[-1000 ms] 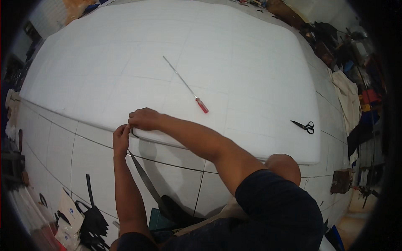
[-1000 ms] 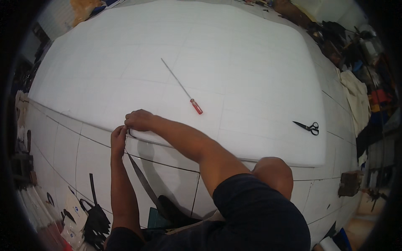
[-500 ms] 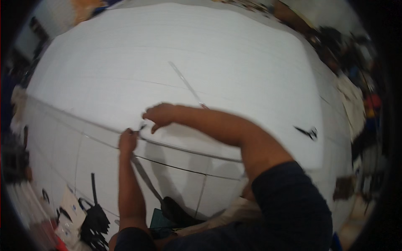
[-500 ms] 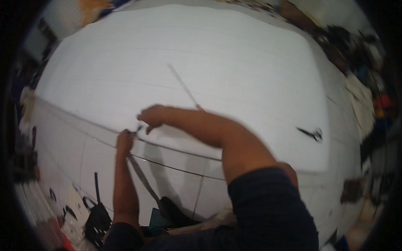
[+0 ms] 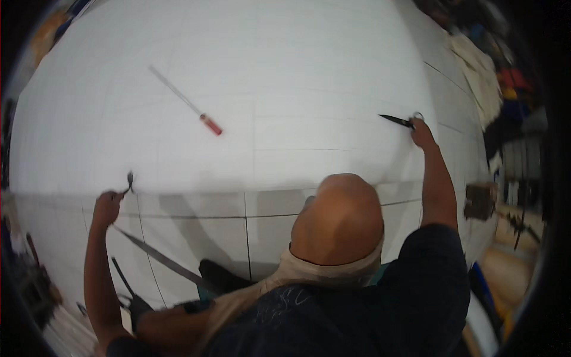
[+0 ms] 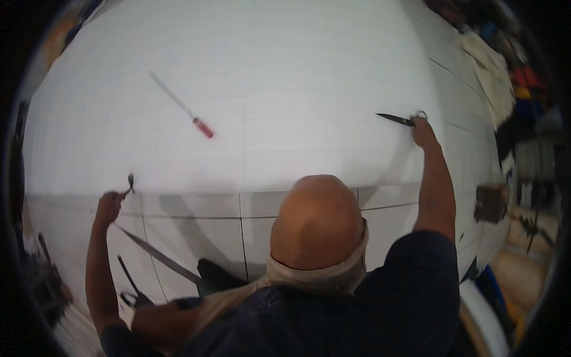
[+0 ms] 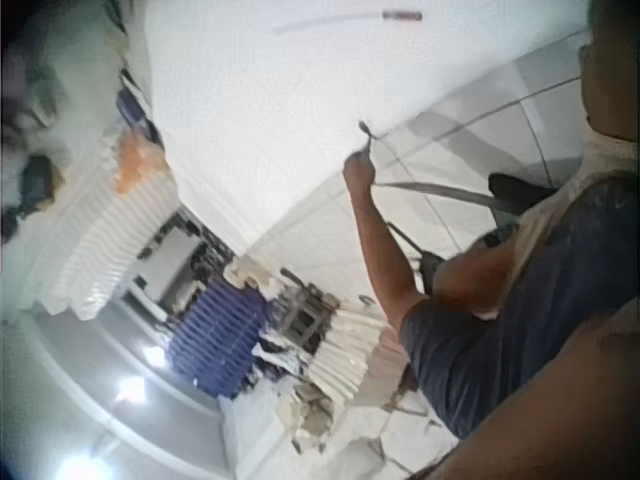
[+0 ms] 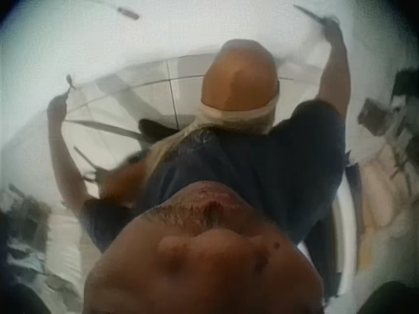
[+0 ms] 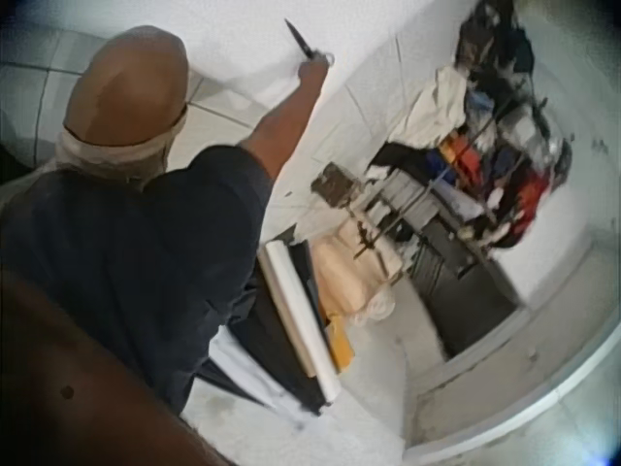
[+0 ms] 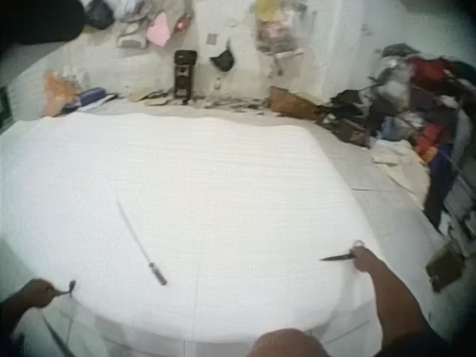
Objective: Measuring and cutting fabric straps on a large white textile surface.
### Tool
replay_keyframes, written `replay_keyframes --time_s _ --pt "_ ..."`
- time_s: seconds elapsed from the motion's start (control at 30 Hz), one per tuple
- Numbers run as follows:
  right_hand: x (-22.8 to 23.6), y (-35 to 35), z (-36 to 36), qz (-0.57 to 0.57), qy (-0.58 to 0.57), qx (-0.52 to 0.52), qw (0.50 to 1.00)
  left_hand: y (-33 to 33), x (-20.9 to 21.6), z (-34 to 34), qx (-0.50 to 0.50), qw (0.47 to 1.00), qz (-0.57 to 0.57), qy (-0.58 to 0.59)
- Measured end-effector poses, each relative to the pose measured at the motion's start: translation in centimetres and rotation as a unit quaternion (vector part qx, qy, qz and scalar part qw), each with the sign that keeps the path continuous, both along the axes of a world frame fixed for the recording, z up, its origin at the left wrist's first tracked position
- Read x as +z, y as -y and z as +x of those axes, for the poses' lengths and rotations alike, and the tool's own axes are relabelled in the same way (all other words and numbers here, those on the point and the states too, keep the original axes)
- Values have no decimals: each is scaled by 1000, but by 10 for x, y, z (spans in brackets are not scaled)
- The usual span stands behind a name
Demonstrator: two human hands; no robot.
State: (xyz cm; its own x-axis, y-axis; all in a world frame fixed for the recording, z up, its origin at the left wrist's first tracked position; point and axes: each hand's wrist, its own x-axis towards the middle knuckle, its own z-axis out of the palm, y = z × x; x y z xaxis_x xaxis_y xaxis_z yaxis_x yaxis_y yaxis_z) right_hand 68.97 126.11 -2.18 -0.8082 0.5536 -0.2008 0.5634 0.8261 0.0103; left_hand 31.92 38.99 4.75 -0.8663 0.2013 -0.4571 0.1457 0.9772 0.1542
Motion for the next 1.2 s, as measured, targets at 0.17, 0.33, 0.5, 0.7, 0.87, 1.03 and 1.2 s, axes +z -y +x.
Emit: replay_keyframes --time_s 0.17,0.33,0.5,0.7,0.87,1.03,1.2 --pt "-4 -22 35 -11 -24 -10 1000 5 -3 -3 -14 999 -15 -25" --pt "30 -64 46 12 64 8 998 -16 -23 16 55 997 57 -20" --pt "27 -41 19 22 83 60 994 1 -8 29 77 993 73 -43" --pt "4 -71 31 19 70 46 996 5 -27 33 25 993 96 -65" --pt "41 -53 22 -75 227 -138 961 13 -28 40 42 987 137 -79" --pt "49 -43 93 -135 88 -112 981 13 -54 24 -26 970 188 -149" --pt "16 4 83 -124 51 -224 965 6 -10 26 84 981 174 11"
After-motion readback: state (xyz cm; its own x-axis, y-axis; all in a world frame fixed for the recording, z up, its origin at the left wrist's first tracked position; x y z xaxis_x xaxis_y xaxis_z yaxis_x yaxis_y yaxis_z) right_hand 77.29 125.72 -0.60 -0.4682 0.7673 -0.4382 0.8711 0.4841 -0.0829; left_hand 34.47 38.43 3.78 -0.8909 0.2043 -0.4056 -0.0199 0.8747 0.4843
